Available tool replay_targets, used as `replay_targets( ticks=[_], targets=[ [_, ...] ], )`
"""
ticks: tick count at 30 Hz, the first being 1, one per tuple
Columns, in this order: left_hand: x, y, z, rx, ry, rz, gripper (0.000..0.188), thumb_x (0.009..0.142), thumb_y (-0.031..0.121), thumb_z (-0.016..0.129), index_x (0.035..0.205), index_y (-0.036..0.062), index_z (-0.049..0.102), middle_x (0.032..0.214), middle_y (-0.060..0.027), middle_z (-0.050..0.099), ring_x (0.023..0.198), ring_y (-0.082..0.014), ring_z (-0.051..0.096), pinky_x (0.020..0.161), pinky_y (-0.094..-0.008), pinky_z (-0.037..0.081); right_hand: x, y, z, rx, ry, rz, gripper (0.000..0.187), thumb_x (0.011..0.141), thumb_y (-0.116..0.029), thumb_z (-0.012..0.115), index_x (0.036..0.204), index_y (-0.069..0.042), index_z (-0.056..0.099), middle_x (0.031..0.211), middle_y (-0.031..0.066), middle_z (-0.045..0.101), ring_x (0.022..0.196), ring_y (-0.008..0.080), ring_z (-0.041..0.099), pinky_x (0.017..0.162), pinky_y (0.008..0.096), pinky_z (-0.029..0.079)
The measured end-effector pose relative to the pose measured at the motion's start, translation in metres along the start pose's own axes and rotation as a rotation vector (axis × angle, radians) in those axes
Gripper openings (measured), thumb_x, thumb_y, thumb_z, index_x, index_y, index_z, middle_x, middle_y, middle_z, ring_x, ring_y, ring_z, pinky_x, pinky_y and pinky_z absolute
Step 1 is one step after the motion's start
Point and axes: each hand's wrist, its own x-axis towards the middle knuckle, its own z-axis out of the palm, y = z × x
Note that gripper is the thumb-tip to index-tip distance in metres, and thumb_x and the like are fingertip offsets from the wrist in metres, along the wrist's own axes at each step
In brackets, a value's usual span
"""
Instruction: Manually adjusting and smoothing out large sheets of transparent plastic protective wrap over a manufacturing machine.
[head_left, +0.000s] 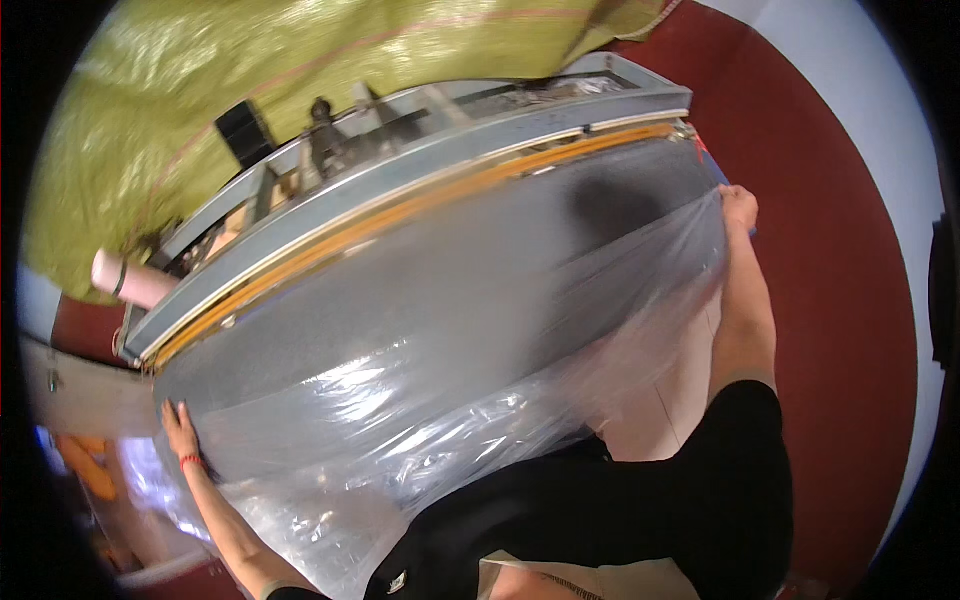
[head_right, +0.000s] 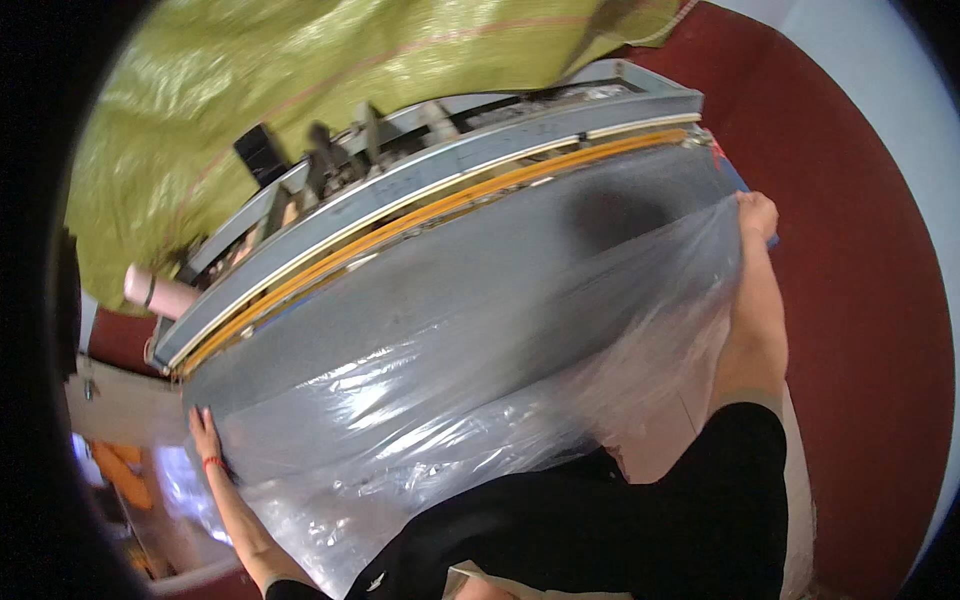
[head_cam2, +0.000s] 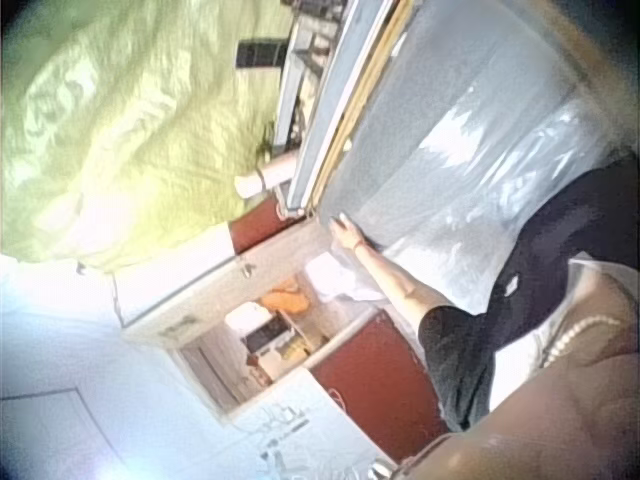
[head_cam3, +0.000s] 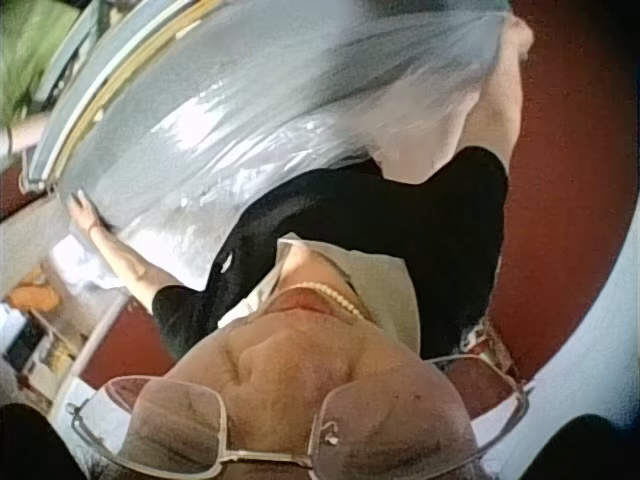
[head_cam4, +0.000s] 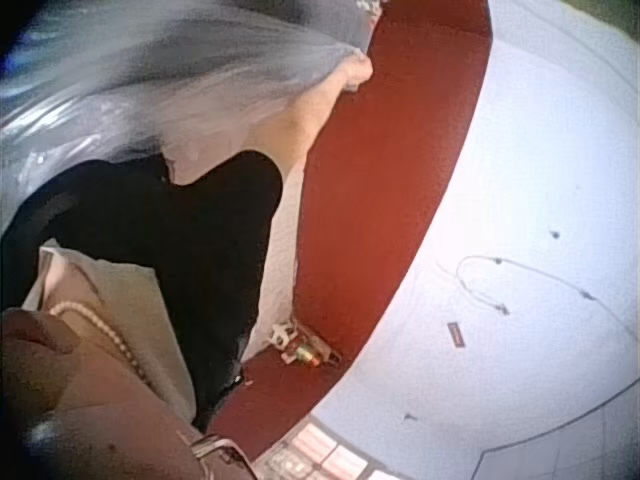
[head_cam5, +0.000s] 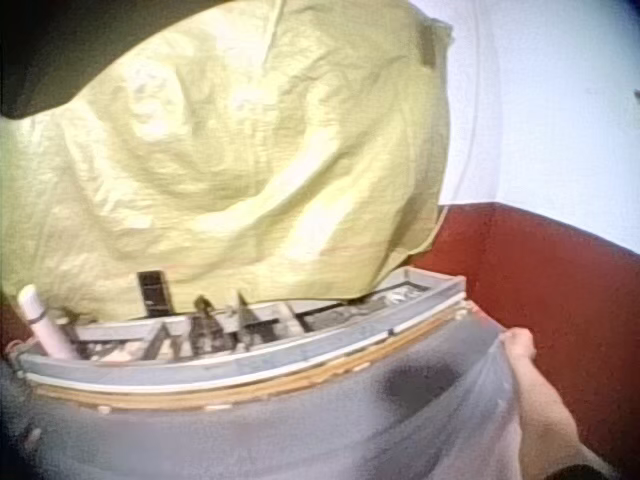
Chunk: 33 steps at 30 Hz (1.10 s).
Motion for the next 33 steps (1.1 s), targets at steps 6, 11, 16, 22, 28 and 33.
replay_targets(
  ticks=[6,11,16,22,28,33],
  targets=[
    [0.008,0.07,-0.016,0.216,0.117,-0.353,0.061,0.085,0.05,0.045,0.123,0.002,0.044,0.121,-0.0186,0.049,0.11,-0.0325,0.048,0.092,-0.0382,0.039,0.001,-0.004,-0.013,-0.103,0.079,-0.038,0.028,0.074,-0.038,0.06,0.086,-0.013,0.065,0.089,0.0126,0.063,0.086,0.0305,0.06,0.073,0.0401,0.047],
    [0.002,0.196,-0.024,-0.302,0.254,0.103,0.029,0.083,0.026,0.059,0.099,0.0023,0.06,0.094,-0.0111,0.062,0.082,-0.0188,0.058,0.076,-0.0295,0.045,-0.009,-0.03,-0.001,-0.089,0.0,-0.111,0.029,0.078,-0.036,0.057,0.087,-0.009,0.062,0.09,0.0125,0.063,0.087,0.0315,0.06,0.073,0.0423,0.047],
    [-0.159,0.578,-0.048,-0.897,-0.567,0.527,0.011,0.083,0.011,0.058,0.09,0.0039,0.063,0.08,0.0002,0.061,0.071,-0.006,0.053,0.061,-0.0201,0.043,-0.005,-0.009,-0.01,-0.16,0.03,-0.102,0.029,0.081,-0.034,0.055,0.088,-0.006,0.058,0.085,0.0146,0.063,0.082,0.032,0.061,0.07,0.0422,0.048],
    [-0.279,0.779,-0.001,-0.667,-0.784,0.969,0.022,0.074,0.028,0.064,0.083,0.0069,0.064,0.072,-0.0116,0.063,0.066,-0.023,0.061,0.062,-0.0327,0.047,-0.011,-0.022,-0.006,-0.126,0.051,-0.151,0.027,0.082,-0.031,0.054,0.085,-0.004,0.056,0.081,0.0161,0.063,0.08,0.0321,0.061,0.068,0.0427,0.048],
    [-0.296,0.828,0.019,-0.732,-0.749,0.882,0.014,0.075,0.014,0.058,0.085,0.0048,0.06,0.074,-0.0128,0.063,0.064,-0.0232,0.06,0.06,-0.0332,0.048,-0.008,-0.021,-0.012,-0.129,0.034,-0.129,0.024,0.082,-0.029,0.054,0.086,-0.005,0.056,0.079,0.0165,0.063,0.078,0.0334,0.062,0.069,0.0423,0.049],
    [-0.274,0.736,-0.038,-1.281,-1.88,0.421,0.037,0.074,-0.003,0.051,0.111,0.002,0.047,0.079,-0.0101,0.061,0.063,-0.0115,0.057,0.053,-0.0223,0.047,-0.007,-0.024,-0.011,-0.158,-0.008,-0.146,0.025,0.083,-0.03,0.054,0.089,-0.006,0.056,0.084,0.0155,0.063,0.082,0.0324,0.062,0.07,0.0434,0.049]
  ],
)
